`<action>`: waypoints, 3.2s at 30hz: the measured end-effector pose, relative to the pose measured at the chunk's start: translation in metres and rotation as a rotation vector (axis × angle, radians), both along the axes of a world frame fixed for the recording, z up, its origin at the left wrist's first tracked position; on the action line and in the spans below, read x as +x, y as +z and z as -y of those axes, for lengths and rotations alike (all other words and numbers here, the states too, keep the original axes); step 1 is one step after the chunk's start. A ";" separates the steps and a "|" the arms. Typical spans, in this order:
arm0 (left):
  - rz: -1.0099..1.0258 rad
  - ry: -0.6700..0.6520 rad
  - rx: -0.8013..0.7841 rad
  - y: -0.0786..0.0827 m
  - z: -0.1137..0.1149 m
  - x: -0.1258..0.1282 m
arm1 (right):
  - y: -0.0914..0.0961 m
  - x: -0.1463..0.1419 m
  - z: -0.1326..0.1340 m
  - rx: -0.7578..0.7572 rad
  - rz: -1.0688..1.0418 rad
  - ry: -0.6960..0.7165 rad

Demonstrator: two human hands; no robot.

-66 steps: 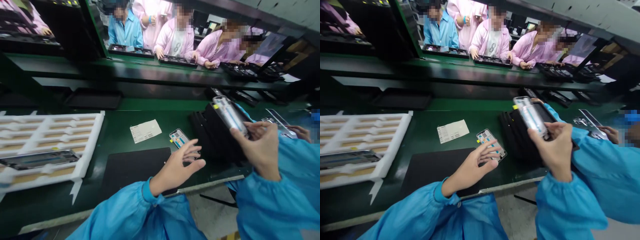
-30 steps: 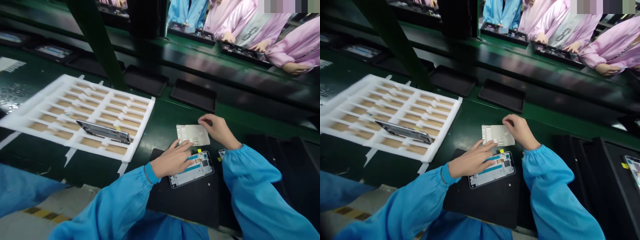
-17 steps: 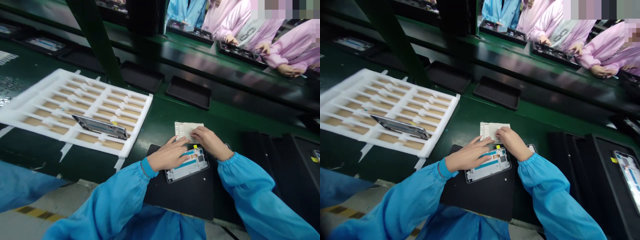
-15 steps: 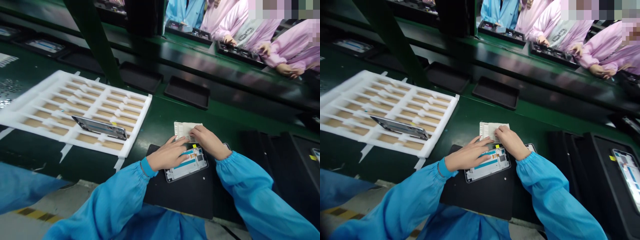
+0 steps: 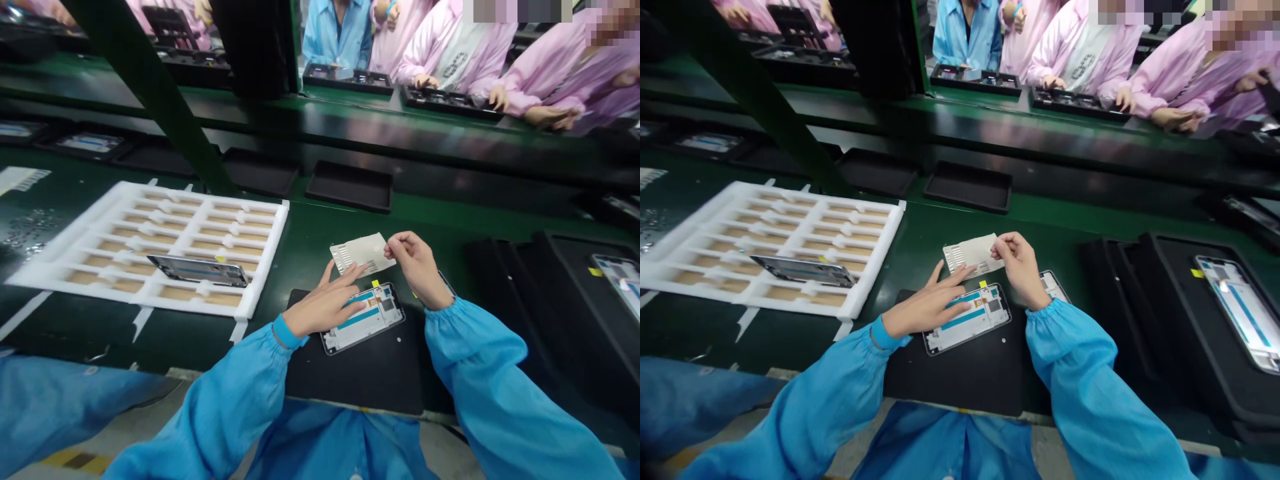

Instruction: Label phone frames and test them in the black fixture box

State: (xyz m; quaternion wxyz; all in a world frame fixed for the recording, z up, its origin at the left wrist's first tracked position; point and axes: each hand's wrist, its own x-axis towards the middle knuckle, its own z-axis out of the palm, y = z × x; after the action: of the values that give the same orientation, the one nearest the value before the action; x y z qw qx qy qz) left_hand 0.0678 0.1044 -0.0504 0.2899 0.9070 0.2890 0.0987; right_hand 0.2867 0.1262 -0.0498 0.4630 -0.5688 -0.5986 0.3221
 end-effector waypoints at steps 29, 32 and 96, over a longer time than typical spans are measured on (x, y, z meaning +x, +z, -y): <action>0.377 0.271 0.360 0.021 0.081 0.002 | 0.031 -0.004 0.144 0.097 0.204 0.160; 0.357 0.280 0.378 0.020 0.083 0.004 | 0.023 -0.003 0.146 0.147 0.186 0.167; 0.210 0.273 0.264 0.032 0.085 -0.022 | 0.052 -0.036 0.134 0.238 0.392 0.246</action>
State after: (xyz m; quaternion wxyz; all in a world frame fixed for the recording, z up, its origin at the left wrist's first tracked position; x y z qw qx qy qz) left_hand 0.0462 0.0198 -0.0183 0.1807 0.8743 0.3620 0.2680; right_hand 0.2510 -0.0081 0.0017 0.3592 -0.4848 -0.7753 0.1866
